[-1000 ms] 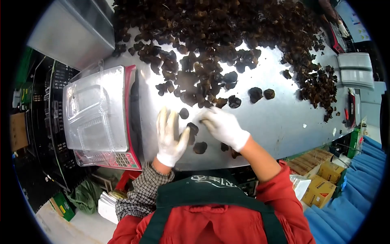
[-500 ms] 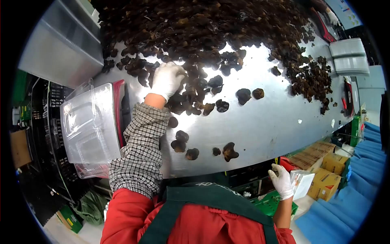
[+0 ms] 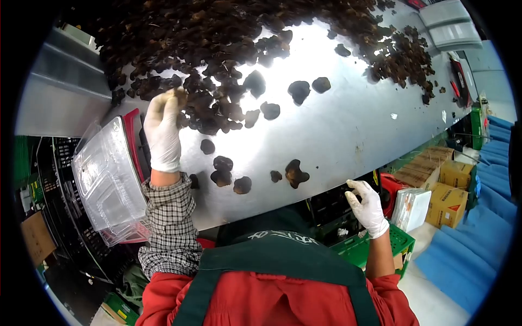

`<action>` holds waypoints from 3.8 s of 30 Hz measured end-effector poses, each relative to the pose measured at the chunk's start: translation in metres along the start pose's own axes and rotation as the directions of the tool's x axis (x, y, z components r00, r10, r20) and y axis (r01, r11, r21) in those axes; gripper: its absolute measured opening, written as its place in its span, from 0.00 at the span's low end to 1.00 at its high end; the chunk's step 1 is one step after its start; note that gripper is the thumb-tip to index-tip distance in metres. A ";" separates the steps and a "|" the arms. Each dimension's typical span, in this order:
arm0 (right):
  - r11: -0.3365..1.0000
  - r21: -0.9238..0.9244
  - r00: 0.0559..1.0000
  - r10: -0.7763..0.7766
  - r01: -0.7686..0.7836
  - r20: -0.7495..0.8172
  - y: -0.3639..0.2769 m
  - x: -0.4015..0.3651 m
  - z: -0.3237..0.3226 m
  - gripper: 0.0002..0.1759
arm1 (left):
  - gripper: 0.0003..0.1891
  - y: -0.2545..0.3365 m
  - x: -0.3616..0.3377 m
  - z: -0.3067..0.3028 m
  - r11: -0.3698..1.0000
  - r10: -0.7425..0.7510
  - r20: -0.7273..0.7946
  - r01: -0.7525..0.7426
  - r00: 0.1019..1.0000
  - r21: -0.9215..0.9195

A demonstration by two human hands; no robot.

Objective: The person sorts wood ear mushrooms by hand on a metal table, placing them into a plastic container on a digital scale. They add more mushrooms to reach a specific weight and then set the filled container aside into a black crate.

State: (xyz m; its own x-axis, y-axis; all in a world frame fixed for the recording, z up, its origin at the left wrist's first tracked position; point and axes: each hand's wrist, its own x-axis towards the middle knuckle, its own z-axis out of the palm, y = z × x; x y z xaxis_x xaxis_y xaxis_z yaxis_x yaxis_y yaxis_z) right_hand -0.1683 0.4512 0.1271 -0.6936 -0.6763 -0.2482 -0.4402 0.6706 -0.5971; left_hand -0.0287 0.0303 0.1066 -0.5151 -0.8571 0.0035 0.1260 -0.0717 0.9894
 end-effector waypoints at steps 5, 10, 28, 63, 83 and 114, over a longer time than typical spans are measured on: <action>1.000 0.031 0.995 0.003 0.000 -0.095 -0.003 -0.009 -0.012 0.14 | 0.06 0.019 -0.066 0.020 0.975 -0.206 0.224 0.179 0.953 0.135; 0.994 -0.040 0.942 0.083 -0.102 -0.326 0.001 -0.008 -0.047 0.12 | 0.26 0.026 -0.159 0.095 0.978 -0.178 0.839 0.187 0.514 0.093; 0.763 -0.219 0.767 -0.636 0.608 -0.086 -0.140 0.183 0.077 0.35 | 0.44 -0.031 -0.138 -0.040 0.359 0.260 0.225 -0.310 0.939 0.880; 0.661 -0.056 0.660 -0.750 0.748 -0.032 -0.147 0.278 0.036 0.05 | 0.36 -0.008 -0.070 -0.022 0.504 0.119 0.332 -0.345 0.936 0.792; 0.565 -0.329 0.636 -0.753 0.757 0.170 -0.205 0.381 0.116 0.11 | 0.17 -0.053 -0.053 -0.044 0.868 0.174 -0.415 0.060 0.893 0.493; 0.529 -0.425 0.649 -0.731 0.735 0.211 -0.198 0.364 0.122 0.14 | 0.21 -0.074 -0.050 -0.047 0.714 0.296 -0.223 -0.060 0.929 0.698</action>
State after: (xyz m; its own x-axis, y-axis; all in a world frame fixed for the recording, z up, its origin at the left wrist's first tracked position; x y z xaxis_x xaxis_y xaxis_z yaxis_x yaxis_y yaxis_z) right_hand -0.2635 0.0350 0.0622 -0.0078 -0.9933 0.1149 -0.9846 -0.0124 -0.1744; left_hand 0.0276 0.0546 0.0268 -0.2525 -0.9311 0.2634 -0.4707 0.3560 0.8073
